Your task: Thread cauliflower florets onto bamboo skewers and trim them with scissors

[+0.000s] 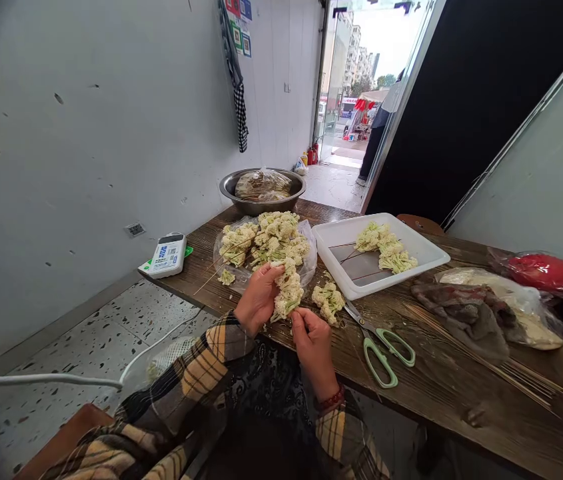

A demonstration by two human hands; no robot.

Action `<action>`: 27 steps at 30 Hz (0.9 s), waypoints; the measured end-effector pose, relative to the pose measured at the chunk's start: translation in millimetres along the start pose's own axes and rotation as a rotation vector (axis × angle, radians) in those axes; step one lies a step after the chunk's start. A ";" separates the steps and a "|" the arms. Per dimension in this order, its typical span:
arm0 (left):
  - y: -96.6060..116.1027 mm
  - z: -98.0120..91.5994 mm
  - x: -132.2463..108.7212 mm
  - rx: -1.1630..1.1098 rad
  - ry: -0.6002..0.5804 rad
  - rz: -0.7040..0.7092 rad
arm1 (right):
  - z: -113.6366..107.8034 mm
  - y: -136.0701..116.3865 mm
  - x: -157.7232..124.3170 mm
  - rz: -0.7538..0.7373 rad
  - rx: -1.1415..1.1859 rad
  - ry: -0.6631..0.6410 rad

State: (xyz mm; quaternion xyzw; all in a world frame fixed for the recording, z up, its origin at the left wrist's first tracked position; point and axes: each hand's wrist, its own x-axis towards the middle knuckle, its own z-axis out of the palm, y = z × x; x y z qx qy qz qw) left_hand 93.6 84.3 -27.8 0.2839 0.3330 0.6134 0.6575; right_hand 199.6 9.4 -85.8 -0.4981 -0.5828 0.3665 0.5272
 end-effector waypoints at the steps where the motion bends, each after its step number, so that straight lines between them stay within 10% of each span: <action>1: 0.0 -0.1 0.1 -0.008 -0.004 -0.003 | 0.2 0.7 0.1 0.000 0.000 0.002; 27: 14.1 -9.1 4.0 0.285 0.033 0.106 | -1.4 -1.0 1.2 0.009 0.027 -0.020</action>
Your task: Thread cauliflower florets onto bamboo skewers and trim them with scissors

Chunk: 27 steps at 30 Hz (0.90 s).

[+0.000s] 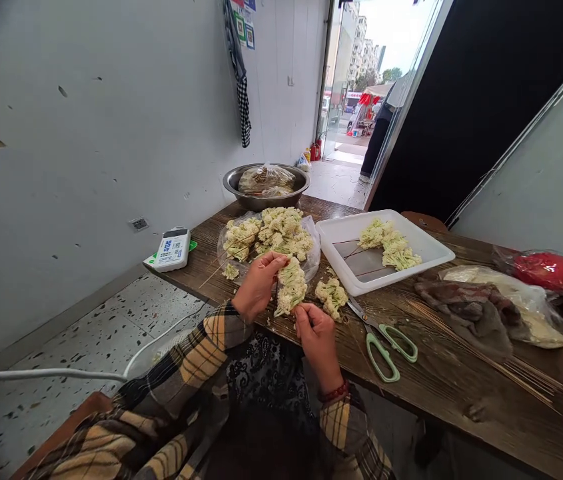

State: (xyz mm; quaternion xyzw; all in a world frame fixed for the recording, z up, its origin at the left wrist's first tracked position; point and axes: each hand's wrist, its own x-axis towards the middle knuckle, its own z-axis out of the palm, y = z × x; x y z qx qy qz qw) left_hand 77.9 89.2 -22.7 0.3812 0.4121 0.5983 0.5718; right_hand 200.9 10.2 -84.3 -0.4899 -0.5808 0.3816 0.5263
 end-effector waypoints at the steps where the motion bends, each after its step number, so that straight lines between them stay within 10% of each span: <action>1: 1.2 0.1 0.0 0.009 -0.001 0.002 | -0.1 0.2 0.0 -0.001 -0.002 -0.001; 14: -5.3 -1.5 -1.8 0.088 -0.086 0.054 | -2.2 -0.5 -2.5 0.021 0.008 0.004; 27: -0.9 -17.4 -10.1 -0.176 -0.198 -0.293 | -1.0 0.6 3.8 0.027 0.088 0.013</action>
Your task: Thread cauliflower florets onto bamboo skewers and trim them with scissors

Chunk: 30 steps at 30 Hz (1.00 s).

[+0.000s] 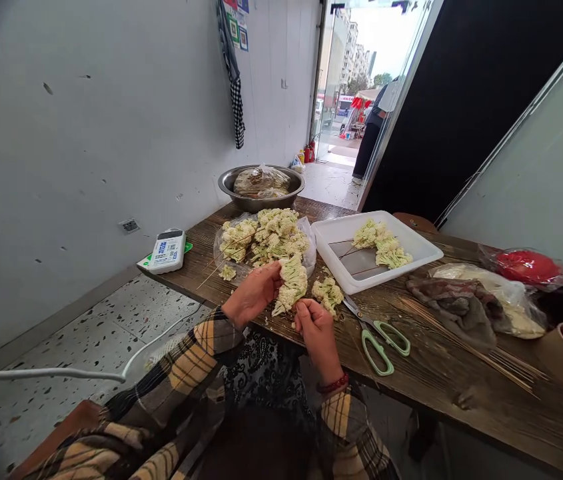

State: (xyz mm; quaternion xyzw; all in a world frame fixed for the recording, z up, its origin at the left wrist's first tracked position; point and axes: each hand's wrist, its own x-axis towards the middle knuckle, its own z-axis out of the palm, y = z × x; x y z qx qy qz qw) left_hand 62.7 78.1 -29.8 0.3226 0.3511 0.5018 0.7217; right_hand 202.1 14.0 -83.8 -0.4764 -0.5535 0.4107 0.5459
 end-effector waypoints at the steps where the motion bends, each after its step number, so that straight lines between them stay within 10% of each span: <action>1: -0.3 0.1 -0.6 0.015 0.005 0.012 | 0.0 -0.7 -0.5 -0.001 -0.005 -0.008; 19: 19.3 -26.9 0.1 0.055 -0.010 0.106 | 5.5 -18.3 0.3 -0.093 -0.221 -0.034; 30: 9.2 -56.1 10.5 0.334 0.055 0.221 | -87.5 -61.6 13.3 -0.035 -0.306 0.197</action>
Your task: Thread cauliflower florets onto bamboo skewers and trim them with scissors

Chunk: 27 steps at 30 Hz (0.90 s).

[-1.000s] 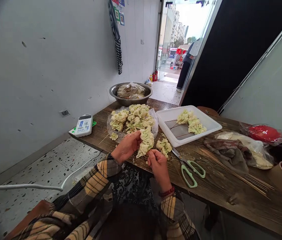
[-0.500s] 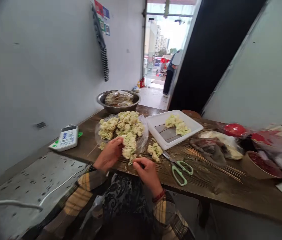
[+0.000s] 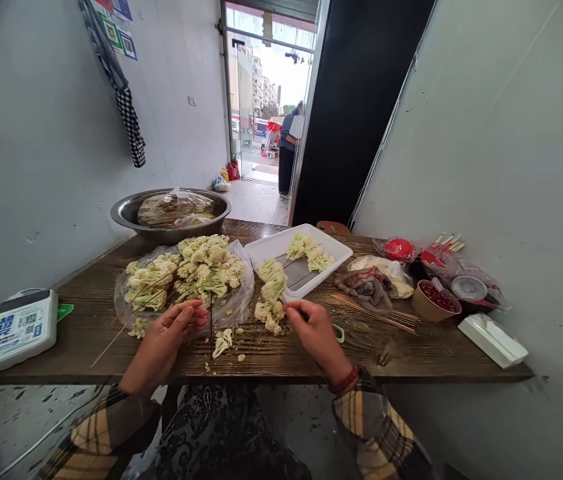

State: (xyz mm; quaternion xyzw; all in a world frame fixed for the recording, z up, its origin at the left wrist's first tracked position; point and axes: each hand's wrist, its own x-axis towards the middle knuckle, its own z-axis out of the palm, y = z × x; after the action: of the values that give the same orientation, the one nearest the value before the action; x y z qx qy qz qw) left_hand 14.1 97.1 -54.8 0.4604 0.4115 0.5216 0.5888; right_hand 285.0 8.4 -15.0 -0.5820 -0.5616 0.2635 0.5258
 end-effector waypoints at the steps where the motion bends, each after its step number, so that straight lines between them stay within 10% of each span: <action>1: -5.2 -2.4 -0.3 0.034 0.019 0.024 | -11.1 1.6 6.6 0.021 0.003 0.026; 11: -24.4 -12.5 -10.3 0.288 0.148 0.194 | -79.5 16.7 65.4 0.121 0.049 0.227; 27: -20.8 -13.8 -11.2 0.507 0.148 0.215 | -90.0 23.0 102.9 0.088 -0.069 0.280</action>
State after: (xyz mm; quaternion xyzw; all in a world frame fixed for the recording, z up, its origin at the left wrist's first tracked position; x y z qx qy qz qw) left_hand 4.4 86.8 -78.2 0.5946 0.5196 0.4937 0.3644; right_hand 398.1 80.0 21.0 -0.6547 -0.4655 0.1833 0.5667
